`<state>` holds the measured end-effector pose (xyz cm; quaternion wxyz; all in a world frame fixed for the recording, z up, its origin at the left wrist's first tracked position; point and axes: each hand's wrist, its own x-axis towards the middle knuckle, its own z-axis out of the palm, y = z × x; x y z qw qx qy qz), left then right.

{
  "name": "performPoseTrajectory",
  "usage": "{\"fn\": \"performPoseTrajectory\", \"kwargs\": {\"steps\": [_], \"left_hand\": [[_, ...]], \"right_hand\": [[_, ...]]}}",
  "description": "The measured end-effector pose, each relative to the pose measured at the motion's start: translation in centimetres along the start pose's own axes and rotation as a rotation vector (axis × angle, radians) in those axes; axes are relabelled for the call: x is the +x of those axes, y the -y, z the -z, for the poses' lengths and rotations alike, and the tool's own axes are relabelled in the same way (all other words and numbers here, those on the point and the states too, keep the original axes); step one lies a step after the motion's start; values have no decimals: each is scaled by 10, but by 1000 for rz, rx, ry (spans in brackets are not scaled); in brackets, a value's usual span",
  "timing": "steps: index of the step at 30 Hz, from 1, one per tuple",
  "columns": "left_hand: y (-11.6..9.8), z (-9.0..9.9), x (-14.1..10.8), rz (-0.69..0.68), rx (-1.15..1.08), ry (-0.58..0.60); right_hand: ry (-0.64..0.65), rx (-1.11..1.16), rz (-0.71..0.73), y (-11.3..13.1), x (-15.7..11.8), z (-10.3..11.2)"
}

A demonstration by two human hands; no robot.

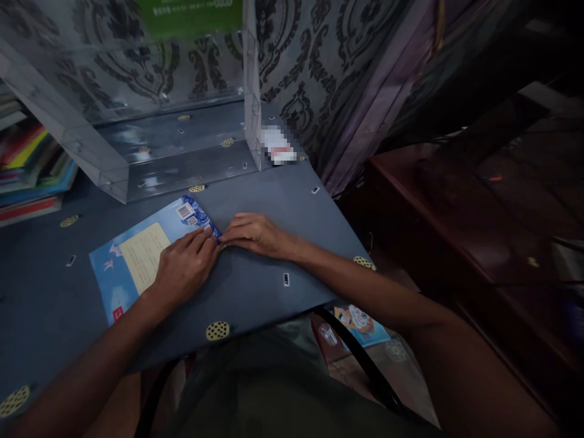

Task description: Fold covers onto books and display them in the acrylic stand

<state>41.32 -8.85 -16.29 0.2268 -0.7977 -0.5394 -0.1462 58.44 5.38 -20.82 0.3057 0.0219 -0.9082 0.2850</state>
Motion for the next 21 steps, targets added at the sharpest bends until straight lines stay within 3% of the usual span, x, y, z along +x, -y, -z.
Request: {"fn": "performPoseTrajectory", "kwargs": {"steps": [8, 15, 21], "left_hand": [[0, -1, 0, -16, 25, -19], [1, 0, 0, -21, 25, -15], [0, -1, 0, -11, 14, -17]], "right_hand": [[77, 70, -45, -1, 0, 4], [0, -10, -76, 5, -3, 5], [-16, -188, 55, 11, -10, 6]]}}
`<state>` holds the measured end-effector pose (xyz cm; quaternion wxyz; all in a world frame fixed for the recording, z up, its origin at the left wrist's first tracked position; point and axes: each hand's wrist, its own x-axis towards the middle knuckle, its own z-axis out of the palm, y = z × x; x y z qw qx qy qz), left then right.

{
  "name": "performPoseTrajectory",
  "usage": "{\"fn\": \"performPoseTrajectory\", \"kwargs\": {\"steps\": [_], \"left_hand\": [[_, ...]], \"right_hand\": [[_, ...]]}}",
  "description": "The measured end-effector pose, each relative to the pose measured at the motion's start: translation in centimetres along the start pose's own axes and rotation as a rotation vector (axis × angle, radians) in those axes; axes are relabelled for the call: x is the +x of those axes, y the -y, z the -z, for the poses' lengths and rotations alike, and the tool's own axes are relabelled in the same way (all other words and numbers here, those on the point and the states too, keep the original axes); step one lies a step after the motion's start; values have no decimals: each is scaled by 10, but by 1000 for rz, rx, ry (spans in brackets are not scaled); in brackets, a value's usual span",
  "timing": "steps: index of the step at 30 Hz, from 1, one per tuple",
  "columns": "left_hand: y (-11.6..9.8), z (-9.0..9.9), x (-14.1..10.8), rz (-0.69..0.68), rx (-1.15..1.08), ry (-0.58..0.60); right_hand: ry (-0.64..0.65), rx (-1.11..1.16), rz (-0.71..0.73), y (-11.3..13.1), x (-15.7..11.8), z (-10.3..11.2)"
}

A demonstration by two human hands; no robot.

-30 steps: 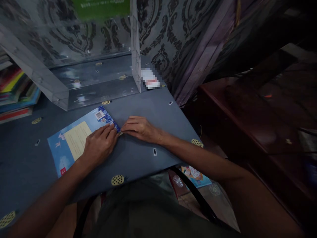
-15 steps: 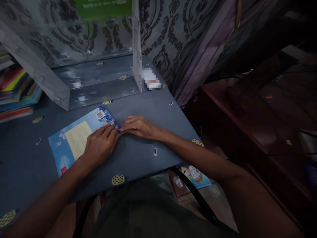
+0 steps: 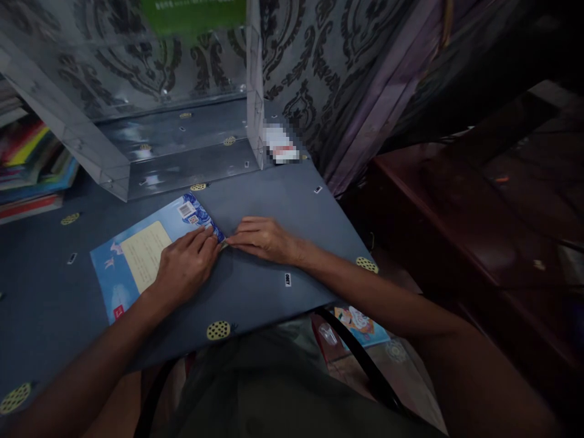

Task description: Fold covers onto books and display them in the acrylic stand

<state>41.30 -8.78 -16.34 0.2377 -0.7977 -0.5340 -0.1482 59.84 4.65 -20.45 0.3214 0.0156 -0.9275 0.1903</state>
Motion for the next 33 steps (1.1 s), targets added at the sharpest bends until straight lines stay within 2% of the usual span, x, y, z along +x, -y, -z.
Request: {"fn": "performPoseTrajectory", "kwargs": {"steps": [4, 10, 17, 27, 33], "left_hand": [[-1, 1, 0, 4, 10, -7], [0, 2, 1, -3, 9, -4], [0, -1, -2, 45, -28, 31], [0, -3, -5, 116, -98, 88], [0, -3, -4, 91, -75, 79]], "right_hand": [[11, -78, 47, 2, -1, 1], [104, -116, 51, 3, 0, 4], [25, -98, 48, 1, -2, 0], [114, -113, 27, 4, 1, 3], [24, -74, 30, 3, 0, 1]]}}
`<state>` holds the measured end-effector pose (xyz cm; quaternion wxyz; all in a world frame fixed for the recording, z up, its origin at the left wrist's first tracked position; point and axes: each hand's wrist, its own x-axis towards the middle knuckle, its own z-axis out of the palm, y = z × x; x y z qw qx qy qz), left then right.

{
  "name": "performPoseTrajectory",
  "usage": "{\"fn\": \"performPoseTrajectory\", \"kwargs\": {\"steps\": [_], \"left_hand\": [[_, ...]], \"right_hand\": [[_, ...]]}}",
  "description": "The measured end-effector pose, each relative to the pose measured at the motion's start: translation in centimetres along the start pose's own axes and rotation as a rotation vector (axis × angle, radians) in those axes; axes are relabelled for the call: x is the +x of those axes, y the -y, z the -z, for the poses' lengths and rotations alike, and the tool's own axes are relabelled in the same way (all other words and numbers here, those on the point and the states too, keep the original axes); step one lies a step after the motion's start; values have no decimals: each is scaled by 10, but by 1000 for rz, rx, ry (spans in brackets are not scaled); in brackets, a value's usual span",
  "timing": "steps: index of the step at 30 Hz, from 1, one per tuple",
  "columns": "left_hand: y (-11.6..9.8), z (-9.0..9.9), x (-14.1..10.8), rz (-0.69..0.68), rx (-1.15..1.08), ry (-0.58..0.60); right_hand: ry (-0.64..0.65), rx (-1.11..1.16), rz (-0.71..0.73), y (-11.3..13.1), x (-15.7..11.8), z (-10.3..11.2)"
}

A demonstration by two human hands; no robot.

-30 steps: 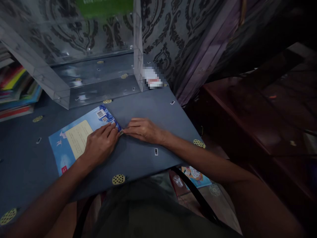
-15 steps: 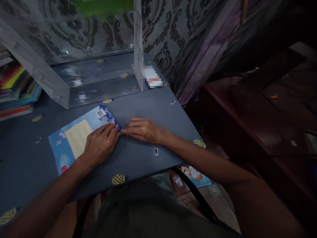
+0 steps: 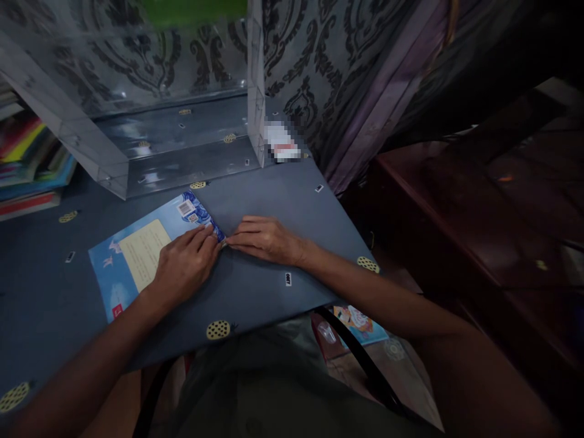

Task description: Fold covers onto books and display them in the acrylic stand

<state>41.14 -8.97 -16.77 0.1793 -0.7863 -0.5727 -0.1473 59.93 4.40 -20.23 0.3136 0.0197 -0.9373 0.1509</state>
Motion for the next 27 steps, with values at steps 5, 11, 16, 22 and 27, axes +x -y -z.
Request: {"fn": "performPoseTrajectory", "kwargs": {"steps": [5, 11, 16, 22, 27], "left_hand": [[0, 1, 1, -42, 51, -37], [-1, 3, 2, -49, 48, -19], [0, 1, 0, 13, -26, 15], [0, 1, -1, 6, -13, 20], [0, 2, 0, -26, 15, 8]], "right_hand": [[-27, -1, 5, -1, -1, -2], [29, -16, 23, -1, -1, -1], [90, -55, 2, 1, 0, 2], [128, -80, 16, 1, 1, 3], [143, -79, 1, 2, 1, 3]]}}
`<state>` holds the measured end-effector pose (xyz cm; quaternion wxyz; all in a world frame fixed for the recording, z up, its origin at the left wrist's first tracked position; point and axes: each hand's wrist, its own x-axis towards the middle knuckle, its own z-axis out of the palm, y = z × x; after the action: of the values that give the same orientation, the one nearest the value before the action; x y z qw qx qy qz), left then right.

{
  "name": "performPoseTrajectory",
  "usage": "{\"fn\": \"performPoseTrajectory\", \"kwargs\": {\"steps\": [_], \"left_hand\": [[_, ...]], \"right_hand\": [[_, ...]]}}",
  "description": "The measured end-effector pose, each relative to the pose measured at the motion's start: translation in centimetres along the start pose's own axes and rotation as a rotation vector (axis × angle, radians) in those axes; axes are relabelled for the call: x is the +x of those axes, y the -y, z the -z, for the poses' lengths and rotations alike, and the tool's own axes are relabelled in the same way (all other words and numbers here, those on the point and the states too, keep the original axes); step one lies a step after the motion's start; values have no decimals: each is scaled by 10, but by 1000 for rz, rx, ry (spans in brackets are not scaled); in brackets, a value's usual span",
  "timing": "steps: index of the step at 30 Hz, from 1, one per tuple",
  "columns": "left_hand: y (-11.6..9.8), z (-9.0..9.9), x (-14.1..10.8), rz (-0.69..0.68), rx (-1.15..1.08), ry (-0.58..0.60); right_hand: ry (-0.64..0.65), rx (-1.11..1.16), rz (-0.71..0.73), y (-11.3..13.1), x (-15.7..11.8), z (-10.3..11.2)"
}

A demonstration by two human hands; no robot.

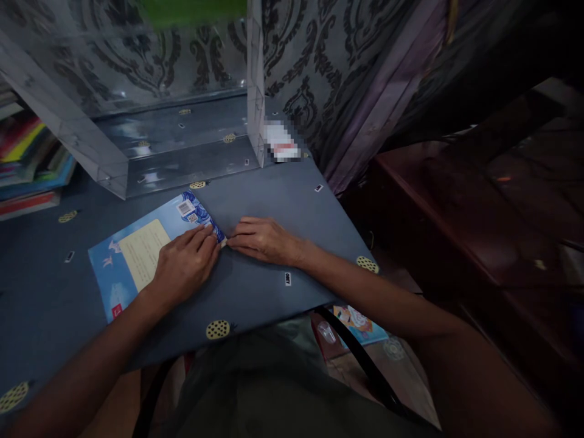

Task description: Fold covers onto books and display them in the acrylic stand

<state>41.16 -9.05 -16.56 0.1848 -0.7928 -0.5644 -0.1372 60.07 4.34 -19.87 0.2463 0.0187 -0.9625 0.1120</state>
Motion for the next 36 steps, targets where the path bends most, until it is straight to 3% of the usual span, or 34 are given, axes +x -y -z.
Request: {"fn": "performPoseTrajectory", "kwargs": {"steps": [16, 25, 36], "left_hand": [[-1, 1, 1, 6, -21, -19], [-1, 2, 2, -39, 92, -26], [-1, 3, 3, -6, 6, -3]], "right_hand": [[-153, 31, 13, 0, -1, -3], [-128, 41, 1, -1, -2, -3], [-115, 52, 0, 1, -1, -3]]}}
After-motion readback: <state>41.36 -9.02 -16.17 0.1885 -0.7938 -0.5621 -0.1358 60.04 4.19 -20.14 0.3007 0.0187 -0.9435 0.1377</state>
